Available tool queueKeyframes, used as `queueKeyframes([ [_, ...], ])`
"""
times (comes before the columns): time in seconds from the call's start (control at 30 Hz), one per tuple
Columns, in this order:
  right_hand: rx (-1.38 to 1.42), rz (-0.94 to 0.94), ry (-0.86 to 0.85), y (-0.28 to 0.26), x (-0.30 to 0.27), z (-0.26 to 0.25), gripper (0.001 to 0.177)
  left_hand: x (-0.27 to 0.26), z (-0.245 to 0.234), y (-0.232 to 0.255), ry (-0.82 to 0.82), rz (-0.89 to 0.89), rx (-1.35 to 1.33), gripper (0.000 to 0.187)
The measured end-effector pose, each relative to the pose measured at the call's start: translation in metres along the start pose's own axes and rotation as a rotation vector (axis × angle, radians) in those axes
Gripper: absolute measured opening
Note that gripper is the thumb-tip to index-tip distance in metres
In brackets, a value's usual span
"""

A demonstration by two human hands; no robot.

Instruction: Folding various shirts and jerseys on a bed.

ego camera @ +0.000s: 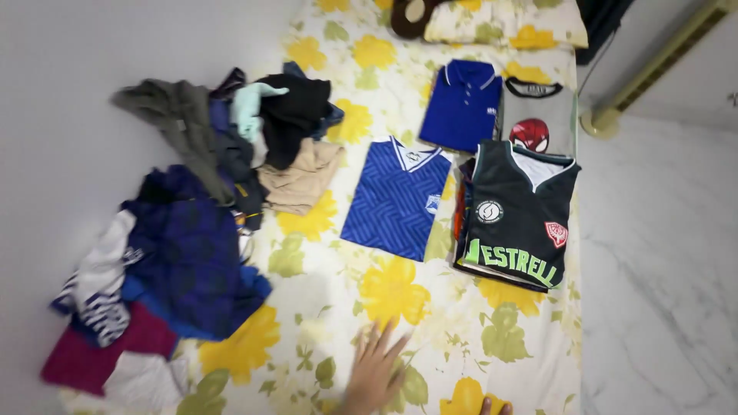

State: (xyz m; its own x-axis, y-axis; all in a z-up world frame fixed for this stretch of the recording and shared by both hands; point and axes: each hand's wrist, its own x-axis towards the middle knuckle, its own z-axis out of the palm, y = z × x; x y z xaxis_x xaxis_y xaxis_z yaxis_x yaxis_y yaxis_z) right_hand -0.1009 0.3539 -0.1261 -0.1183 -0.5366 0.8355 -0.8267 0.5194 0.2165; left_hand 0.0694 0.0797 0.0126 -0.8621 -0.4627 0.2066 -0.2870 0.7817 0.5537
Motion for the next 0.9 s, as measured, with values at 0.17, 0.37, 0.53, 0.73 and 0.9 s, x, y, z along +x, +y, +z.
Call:
queueKeyframes([
  [0.17, -0.029, 0.310, -0.395, -0.044, -0.004, -0.051, 0.088, -0.207, -0.010, -0.032, 0.259, 0.218, 0.712, 0.071],
  [0.37, 0.198, 0.811, -1.582, -0.071, 0.064, -0.061, 0.117, -0.196, -0.116, 0.032, -0.736, -0.326, 0.125, 0.083],
  [0.53, 0.504, 0.383, -1.637, -0.181, 0.035, -0.021, 0.088, -0.182, -0.098, 0.000, -0.817, -0.406, 0.044, 0.065],
  [0.73, 0.551, -0.072, -1.727, -0.291, 0.123, -0.073, 0.059, -0.213, -0.103, -0.129, -0.698, -0.410, -0.232, 0.048],
  [0.9, 0.414, -0.123, -1.884, -0.325, 0.115, 0.000, 0.069, -0.226, -0.175, -0.239, -0.251, -0.501, -0.291, 0.035],
])
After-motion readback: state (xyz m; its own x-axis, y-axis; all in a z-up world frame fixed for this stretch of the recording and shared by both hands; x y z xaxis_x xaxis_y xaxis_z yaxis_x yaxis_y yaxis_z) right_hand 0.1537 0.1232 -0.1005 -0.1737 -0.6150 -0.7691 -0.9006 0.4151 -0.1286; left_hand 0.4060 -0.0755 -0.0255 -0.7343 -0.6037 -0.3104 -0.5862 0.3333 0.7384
